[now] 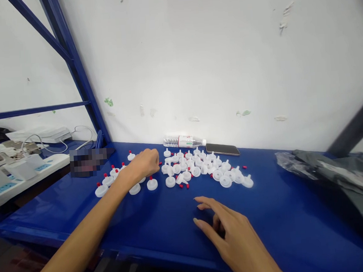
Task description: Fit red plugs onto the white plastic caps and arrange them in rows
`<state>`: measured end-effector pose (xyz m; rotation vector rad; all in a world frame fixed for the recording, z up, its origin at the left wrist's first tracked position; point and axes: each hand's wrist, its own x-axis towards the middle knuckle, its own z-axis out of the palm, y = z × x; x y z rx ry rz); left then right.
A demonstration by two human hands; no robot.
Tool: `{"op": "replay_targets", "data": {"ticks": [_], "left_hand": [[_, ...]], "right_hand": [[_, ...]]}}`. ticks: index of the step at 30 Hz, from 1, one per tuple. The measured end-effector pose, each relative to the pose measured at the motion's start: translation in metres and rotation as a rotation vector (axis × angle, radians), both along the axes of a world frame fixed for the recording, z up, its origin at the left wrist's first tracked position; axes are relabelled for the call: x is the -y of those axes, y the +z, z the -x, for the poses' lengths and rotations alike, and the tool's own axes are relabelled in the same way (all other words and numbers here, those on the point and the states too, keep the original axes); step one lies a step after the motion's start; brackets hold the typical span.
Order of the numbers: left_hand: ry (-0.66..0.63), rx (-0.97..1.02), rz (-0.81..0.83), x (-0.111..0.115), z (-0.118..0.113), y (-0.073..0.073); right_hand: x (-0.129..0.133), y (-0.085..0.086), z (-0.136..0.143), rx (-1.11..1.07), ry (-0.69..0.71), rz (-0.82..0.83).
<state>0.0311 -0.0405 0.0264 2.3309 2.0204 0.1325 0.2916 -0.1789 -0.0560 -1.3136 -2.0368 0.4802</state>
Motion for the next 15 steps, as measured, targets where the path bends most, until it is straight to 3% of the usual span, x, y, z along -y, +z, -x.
{"op": "replay_targets", "data": {"ticks": [7,11,15], "left_hand": [[0.044,0.074,-0.099,0.005,0.048,0.029],[0.029,0.144,-0.146,0.007,0.071,0.026],[0.032,0.157,-0.115,0.011,0.077,0.019]], "right_hand": [[0.001,0.0,0.0,-0.001,0.006,0.028],[0.002,0.0,0.0,-0.003,0.006,0.028],[0.002,-0.001,0.0,0.0,0.003,0.025]]}}
